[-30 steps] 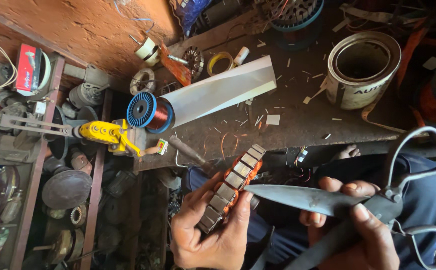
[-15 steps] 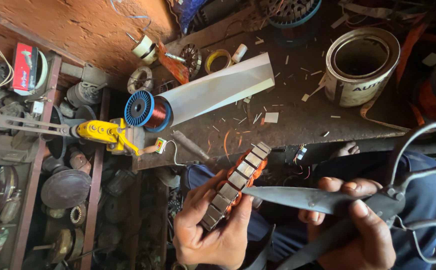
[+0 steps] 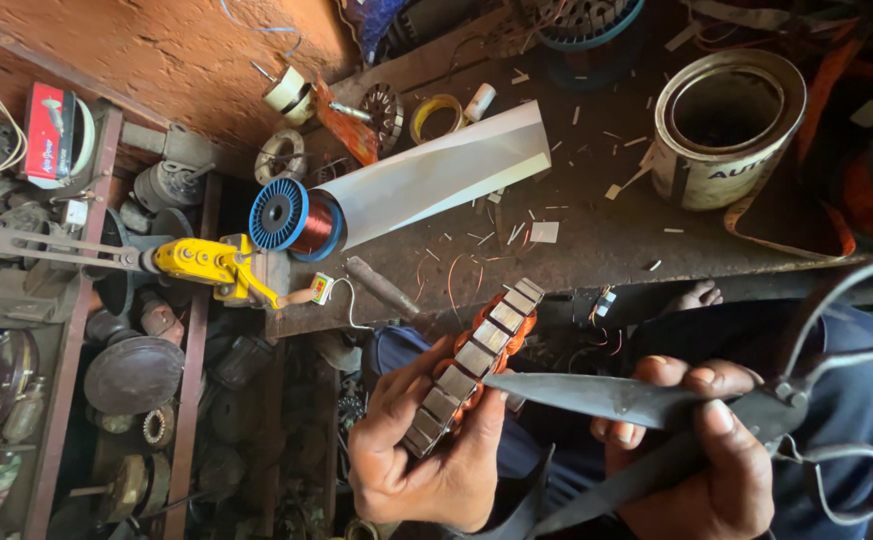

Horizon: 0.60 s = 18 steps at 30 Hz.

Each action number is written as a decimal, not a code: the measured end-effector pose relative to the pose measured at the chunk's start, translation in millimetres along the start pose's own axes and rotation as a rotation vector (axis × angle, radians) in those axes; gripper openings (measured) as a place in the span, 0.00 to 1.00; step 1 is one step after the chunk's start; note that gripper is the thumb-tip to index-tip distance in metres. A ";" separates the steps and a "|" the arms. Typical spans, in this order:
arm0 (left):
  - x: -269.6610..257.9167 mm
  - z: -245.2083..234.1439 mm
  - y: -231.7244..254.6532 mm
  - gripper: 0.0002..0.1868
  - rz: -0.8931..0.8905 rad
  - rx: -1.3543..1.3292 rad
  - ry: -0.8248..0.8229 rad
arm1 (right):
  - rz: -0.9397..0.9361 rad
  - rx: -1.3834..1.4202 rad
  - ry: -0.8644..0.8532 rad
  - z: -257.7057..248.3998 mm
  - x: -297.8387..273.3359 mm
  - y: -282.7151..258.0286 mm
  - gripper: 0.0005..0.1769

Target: The person uses a flat metal tool to press and adjust copper windings on a circular motor stator. They rotate the stator to access different slots and continue pressing the windings into place.

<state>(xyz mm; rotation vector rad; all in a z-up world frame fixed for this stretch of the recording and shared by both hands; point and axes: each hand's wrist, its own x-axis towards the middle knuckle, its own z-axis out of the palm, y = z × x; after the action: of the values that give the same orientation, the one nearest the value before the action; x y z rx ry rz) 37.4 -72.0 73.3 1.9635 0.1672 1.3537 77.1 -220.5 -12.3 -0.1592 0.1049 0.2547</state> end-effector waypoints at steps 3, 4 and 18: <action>-1.6 4.0 -2.1 0.28 -0.012 0.008 0.050 | -0.087 -0.047 -0.112 -1.9 1.5 3.3 0.09; -2.0 6.0 -2.9 0.27 -0.007 0.003 0.070 | -0.124 -0.085 -0.173 -3.2 2.3 3.2 0.08; 1.5 18.7 -2.2 0.26 0.001 0.031 0.154 | -0.833 -0.800 -0.608 6.7 21.3 17.3 0.18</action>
<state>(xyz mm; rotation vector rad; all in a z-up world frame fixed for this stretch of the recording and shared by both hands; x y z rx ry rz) 54.7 -78.9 69.7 1.8841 0.2615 1.5113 93.7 -197.7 -10.8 -0.8841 -0.6723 -0.5116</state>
